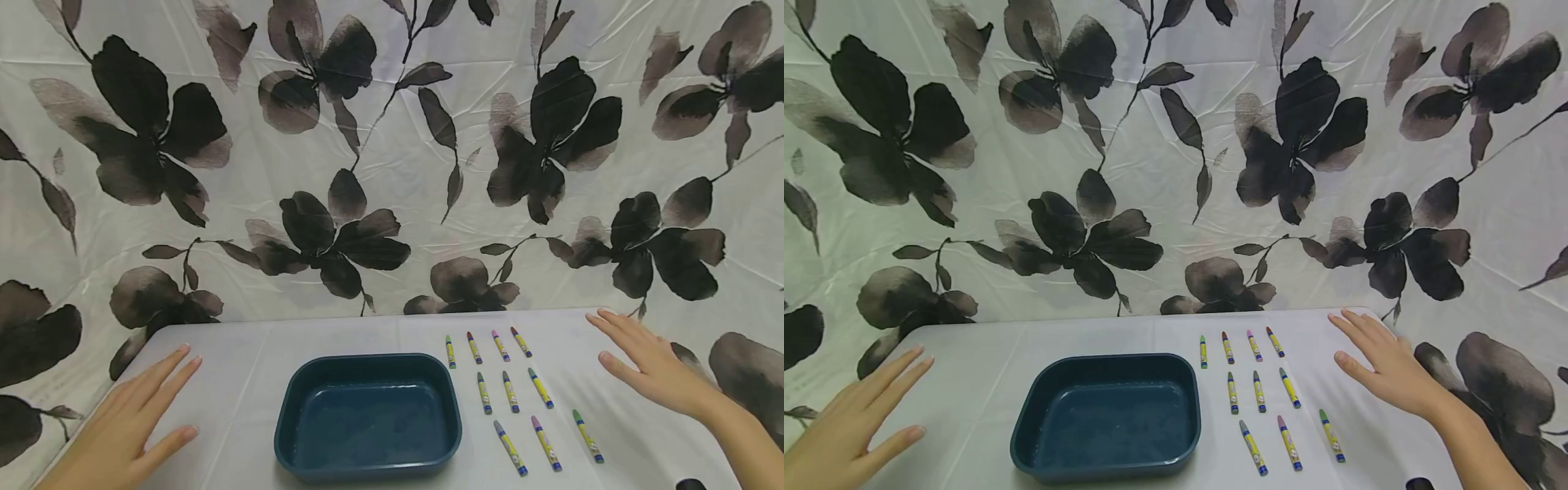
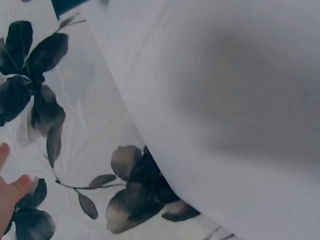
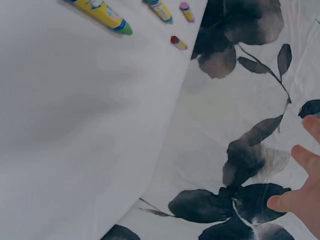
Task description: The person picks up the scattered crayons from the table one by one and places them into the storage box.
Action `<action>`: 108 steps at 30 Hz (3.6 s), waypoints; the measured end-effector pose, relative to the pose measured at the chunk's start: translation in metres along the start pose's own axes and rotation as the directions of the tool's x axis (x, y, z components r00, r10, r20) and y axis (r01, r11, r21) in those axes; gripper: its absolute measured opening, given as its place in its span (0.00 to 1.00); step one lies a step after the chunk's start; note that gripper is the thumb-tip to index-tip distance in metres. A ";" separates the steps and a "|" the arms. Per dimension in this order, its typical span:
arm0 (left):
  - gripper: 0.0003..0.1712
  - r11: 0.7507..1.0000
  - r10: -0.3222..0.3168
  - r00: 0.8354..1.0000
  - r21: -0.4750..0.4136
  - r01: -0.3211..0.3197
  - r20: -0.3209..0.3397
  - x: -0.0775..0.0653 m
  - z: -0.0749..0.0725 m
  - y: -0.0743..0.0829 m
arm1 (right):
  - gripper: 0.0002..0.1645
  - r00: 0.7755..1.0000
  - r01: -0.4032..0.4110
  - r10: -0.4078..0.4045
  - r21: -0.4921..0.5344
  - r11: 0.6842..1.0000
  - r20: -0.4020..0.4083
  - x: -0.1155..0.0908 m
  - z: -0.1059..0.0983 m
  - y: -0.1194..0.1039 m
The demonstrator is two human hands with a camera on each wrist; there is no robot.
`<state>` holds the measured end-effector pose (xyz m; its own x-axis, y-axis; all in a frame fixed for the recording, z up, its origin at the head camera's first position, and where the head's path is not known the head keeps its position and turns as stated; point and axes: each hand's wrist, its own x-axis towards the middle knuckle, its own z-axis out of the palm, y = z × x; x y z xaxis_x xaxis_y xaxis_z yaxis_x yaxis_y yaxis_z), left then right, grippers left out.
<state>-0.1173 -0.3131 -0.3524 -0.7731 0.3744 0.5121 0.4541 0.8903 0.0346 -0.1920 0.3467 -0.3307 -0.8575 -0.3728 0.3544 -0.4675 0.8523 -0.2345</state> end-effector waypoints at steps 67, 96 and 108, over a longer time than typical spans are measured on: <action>0.40 0.143 -0.261 0.656 -0.644 0.752 0.708 0.041 0.074 0.055 | 0.28 0.800 -0.598 0.398 0.538 0.594 0.450 0.085 0.103 0.029; 0.42 0.094 -0.192 0.653 -0.649 0.755 0.732 0.048 0.072 0.049 | 0.23 0.769 -0.635 0.553 0.291 0.715 0.321 0.114 0.127 0.019; 0.43 0.087 -0.177 0.677 -0.674 0.733 0.714 0.048 0.071 0.051 | 0.21 0.785 -0.618 0.536 0.340 0.709 0.311 0.116 0.121 0.018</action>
<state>-0.1628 -0.2312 -0.3871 -0.9205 0.2808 -0.2719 -0.2287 0.1771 0.9572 -0.3261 0.2741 -0.4032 -0.9905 0.0498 -0.1285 0.1257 0.7095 -0.6934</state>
